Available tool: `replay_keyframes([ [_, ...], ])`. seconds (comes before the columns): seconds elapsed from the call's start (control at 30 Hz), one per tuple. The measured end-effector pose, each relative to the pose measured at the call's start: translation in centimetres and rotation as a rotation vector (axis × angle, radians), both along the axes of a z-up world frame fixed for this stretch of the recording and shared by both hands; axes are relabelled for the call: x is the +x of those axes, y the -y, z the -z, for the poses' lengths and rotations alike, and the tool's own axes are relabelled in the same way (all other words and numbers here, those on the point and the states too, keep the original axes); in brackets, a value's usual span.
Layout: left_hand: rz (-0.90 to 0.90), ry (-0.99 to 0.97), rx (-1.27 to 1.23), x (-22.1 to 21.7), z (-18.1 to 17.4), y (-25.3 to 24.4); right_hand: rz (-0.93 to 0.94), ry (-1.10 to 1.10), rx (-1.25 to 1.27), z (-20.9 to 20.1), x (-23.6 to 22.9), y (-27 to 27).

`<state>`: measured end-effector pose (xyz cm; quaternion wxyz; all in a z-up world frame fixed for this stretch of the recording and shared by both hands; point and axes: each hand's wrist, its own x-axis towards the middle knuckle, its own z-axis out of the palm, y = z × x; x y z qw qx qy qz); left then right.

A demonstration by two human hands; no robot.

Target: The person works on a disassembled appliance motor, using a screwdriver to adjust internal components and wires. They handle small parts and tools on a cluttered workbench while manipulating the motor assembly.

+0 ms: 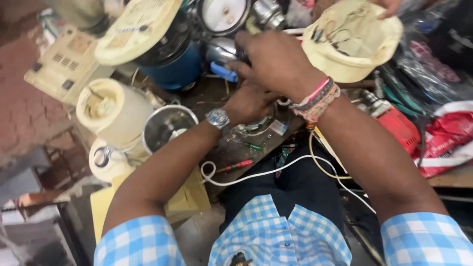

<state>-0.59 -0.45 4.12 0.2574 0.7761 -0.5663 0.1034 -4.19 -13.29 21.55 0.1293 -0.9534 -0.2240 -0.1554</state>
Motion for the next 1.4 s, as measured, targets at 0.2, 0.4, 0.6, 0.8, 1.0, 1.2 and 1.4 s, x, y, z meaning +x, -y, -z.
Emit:
replay_keyframes([
  [0.2, -0.004, -0.018, 0.088, 0.4, -1.6, -0.3, 0.142, 0.172, 0.504, -3.1, -13.1, 7.9],
  [0.4, -0.094, 0.044, 0.022, 0.7, -6.0, -1.2, 0.512, -0.140, 0.597, 5.9, -21.3, 13.7],
  [0.6, -0.306, -0.133, -0.023, 0.4, -6.5, -5.1, 0.705, -0.473, 0.028, 19.6, -17.1, 16.9],
  [0.8, -0.433, -0.147, -0.116, 2.3, -3.5, -8.1, 0.596, -0.361, -0.009, 26.0, -8.8, 18.2],
  [1.0, -0.285, -0.162, -0.077, 2.6, -3.6, -7.6, 0.479, 0.082, -0.044, 24.5, -7.1, 15.1],
  [1.2, -0.216, 0.003, 0.044, 0.6, -4.1, -5.1, 0.392, -0.029, 0.657, 24.0, -9.9, 6.7],
  [1.4, -0.285, -0.115, 0.093, 0.7, -4.6, -5.4, 0.365, 0.001, 0.875, 24.2, -10.7, 1.2],
])
